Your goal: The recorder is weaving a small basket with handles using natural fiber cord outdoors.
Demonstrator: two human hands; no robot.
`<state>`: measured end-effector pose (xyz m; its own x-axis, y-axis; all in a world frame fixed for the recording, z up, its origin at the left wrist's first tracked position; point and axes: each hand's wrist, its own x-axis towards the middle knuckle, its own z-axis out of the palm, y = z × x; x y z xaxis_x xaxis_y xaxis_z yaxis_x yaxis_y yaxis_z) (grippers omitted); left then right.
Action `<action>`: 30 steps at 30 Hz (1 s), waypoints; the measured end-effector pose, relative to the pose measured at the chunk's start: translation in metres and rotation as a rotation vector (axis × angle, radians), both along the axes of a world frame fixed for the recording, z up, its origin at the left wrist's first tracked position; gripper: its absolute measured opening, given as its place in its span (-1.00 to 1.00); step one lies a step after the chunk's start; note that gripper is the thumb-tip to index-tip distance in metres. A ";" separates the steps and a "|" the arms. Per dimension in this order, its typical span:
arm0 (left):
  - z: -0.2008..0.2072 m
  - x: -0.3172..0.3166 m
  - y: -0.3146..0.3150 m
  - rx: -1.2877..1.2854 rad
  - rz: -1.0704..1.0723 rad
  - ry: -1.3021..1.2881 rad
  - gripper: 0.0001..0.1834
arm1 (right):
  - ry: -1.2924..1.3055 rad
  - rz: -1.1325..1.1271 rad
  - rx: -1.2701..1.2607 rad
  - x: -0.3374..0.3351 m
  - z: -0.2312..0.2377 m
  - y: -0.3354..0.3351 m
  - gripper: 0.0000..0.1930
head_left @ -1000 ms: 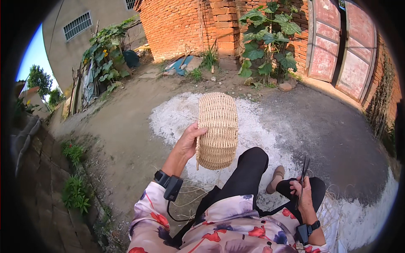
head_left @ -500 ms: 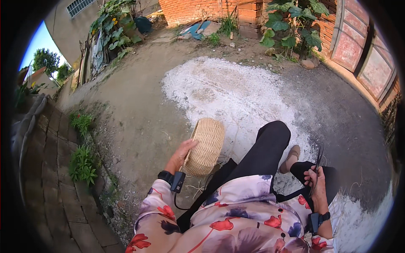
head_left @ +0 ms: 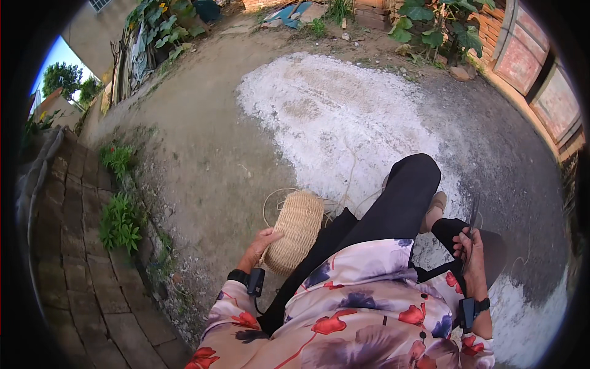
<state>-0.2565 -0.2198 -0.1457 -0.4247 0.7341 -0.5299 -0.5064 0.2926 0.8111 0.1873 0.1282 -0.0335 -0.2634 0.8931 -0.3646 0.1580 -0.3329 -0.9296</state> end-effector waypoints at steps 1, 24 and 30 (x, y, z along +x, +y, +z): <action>0.000 -0.003 -0.004 -0.017 0.006 -0.003 -0.61 | -0.003 -0.003 -0.005 -0.001 0.000 0.000 -0.81; 0.032 -0.046 0.025 -0.161 0.010 0.370 -0.53 | 0.160 -0.031 0.012 -0.002 0.050 0.023 -0.81; 0.066 -0.037 0.133 -0.032 -0.203 0.545 -0.53 | 0.248 -0.189 0.154 0.046 0.084 0.018 -0.78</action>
<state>-0.2935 -0.0865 -0.0802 -0.4948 0.8163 -0.2980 0.0503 0.3693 0.9280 0.2331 0.1458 0.0509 -0.1523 0.9740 -0.1674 -0.1304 -0.1877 -0.9735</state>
